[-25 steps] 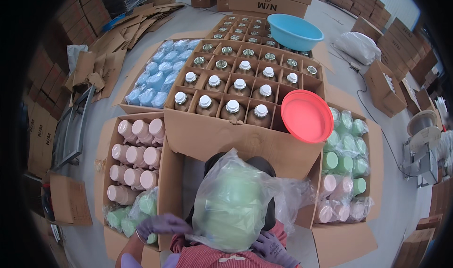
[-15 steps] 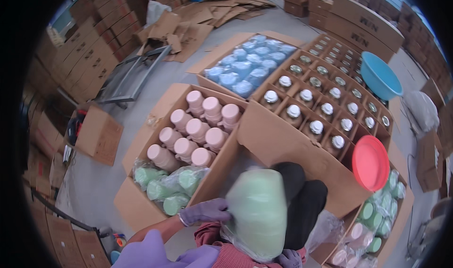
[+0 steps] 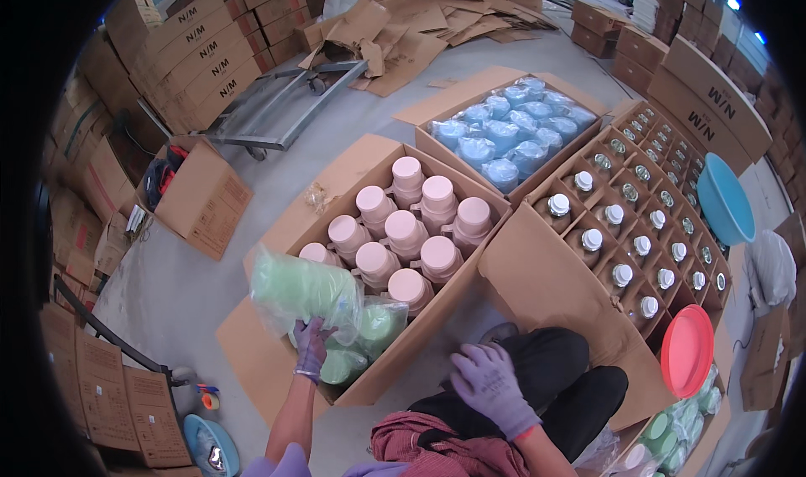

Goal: The person assembles thermos bottles by inserting metal inner bottles into colored outer shells, screwing on lids, and placing the completed units into plastic bags. The person handles green and pink thermos shells, metal inner bottles, and lids, then bags the finished products.

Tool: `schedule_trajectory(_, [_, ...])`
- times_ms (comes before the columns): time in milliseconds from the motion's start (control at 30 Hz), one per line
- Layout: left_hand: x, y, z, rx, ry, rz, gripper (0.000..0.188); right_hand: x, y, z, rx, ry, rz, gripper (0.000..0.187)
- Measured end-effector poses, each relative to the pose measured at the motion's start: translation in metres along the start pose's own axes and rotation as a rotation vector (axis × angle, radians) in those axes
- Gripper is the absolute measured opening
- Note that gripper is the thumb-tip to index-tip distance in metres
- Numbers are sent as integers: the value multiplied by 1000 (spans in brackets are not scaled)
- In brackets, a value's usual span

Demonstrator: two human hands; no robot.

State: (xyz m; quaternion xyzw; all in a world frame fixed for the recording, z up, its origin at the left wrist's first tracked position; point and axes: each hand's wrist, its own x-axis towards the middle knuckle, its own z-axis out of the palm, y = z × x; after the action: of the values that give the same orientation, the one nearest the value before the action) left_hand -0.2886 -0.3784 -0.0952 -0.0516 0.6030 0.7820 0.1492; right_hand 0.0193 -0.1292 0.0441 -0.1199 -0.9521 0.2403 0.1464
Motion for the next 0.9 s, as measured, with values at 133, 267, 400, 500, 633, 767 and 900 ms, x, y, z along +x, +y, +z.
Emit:
schedule_trajectory(133, [55, -52, -15, 228, 47, -147, 34, -32, 17, -27, -148, 24, 5, 29])
schedule_trajectory(267, [71, -109, -3, 457, 61, -185, 40, -41, 11, -42, -276, 65, 109, 28])
schedule_trajectory(400, [82, -161, -41, 1086, -193, 39, 31, -36, 14, -29, -327, 65, 99, 27])
schedule_trajectory(500, [107, -113, -60, 1575, -1011, 534, 30, -34, 16, -15, -362, 103, 139, 26])
schedule_trajectory(633, [157, 15, 12, 1391, -429, 145, 37, -29, 15, -11, -394, 121, 148, 27])
schedule_trajectory(767, [227, 21, 19, 1503, 57, 410, 68, -17, 17, -8, -385, 107, 87, 28])
schedule_trajectory(900, [237, -10, 21, 1562, 119, 84, 111, -8, 13, -8, -384, 96, 91, 30])
